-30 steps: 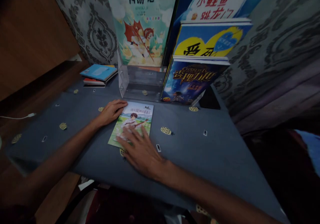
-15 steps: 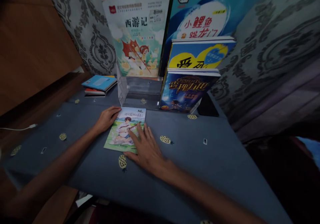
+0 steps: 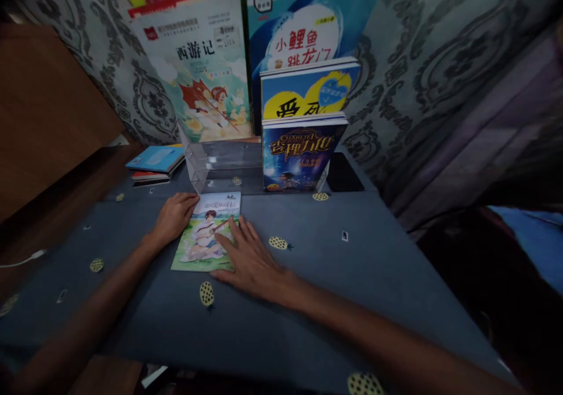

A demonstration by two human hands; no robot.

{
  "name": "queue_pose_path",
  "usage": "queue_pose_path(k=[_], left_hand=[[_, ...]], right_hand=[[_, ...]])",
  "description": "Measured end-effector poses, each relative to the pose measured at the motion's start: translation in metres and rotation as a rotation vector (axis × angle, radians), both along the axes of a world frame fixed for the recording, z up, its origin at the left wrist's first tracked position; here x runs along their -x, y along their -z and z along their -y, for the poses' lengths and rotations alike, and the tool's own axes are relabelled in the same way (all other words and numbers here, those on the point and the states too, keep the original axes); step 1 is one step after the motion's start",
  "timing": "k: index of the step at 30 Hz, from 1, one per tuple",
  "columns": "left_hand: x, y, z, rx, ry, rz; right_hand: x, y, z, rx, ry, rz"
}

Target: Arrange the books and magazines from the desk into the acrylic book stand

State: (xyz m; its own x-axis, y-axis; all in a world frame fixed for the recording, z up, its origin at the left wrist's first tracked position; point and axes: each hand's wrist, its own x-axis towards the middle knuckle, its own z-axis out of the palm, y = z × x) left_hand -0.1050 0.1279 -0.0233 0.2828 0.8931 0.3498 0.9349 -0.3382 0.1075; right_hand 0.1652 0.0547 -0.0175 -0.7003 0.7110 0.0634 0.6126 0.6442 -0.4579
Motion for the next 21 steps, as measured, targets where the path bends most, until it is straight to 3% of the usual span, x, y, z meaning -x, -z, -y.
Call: queue_pose_path(k=[6, 15, 21], left_hand=[[-0.021, -0.010, -0.005, 0.020, 0.086, -0.072], [-0.087, -0.013, -0.029, 0.090, 0.287, 0.005], [-0.090, -0.013, -0.034, 0.071, 0.335, 0.007]], right_hand=[[-0.012, 0.000, 0.002, -0.033, 0.027, -0.047], [-0.012, -0.003, 0.002, -0.034, 0.023, -0.091], [-0.015, 0.001, 0.002, -0.047, 0.016, -0.130]])
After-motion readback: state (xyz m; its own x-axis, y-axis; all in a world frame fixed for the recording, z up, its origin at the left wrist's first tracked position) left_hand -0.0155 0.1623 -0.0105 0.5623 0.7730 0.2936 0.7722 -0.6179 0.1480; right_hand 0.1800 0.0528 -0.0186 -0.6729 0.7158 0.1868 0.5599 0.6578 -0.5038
